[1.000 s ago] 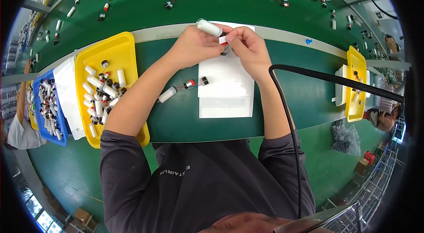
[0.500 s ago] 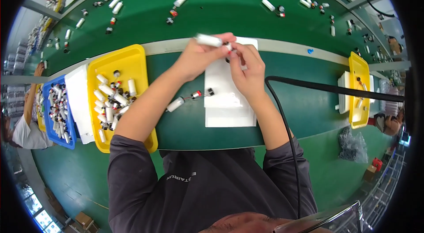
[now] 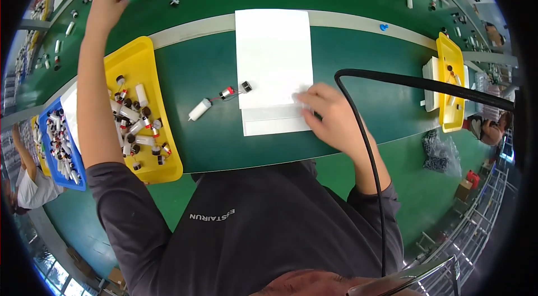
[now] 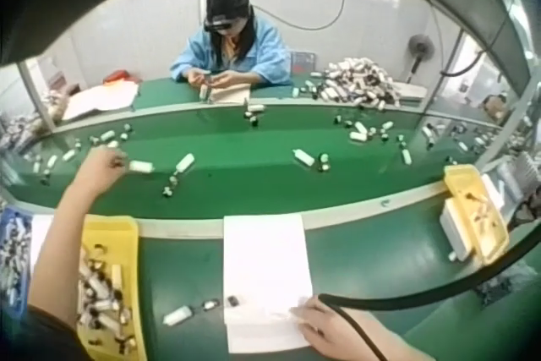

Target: The person assembles small electronic components by hand, connecting internal pieces and wires into white plastic housings.

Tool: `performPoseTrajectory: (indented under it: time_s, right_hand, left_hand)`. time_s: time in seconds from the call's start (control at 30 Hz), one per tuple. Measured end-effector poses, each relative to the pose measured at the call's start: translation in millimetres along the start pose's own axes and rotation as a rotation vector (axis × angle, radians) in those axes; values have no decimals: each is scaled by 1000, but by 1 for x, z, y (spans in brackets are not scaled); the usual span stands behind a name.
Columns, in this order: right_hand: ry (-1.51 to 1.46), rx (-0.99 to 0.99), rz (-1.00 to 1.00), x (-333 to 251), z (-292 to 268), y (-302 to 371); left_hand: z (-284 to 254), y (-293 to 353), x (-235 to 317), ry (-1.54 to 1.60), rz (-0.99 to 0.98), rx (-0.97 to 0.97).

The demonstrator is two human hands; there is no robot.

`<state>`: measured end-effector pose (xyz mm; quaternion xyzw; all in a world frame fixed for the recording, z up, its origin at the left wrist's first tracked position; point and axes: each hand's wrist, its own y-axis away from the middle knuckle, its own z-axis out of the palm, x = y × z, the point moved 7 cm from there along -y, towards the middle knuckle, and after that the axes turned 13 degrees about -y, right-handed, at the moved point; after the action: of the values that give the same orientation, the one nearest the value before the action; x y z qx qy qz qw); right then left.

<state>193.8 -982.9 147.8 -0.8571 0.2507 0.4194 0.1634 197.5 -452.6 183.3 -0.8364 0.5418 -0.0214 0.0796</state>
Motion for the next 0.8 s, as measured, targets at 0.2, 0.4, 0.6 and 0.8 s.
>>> performPoseTrajectory:
  time_s: [0.2,0.4,0.6,0.8]
  right_hand:
    - [113,64,51,9,8,33]
    - [42,-9,48,7,1,39]
    - [8,-15,40,13,-2,39]
    - [-58,-59,4,30,0,34]
  left_hand:
    - [69,-14,59,148,161,-82]
    - [89,-7,133,115,32,-44]
    - [28,38,228,1177,180,-17]
    - [63,136,349,1617,29,-802]
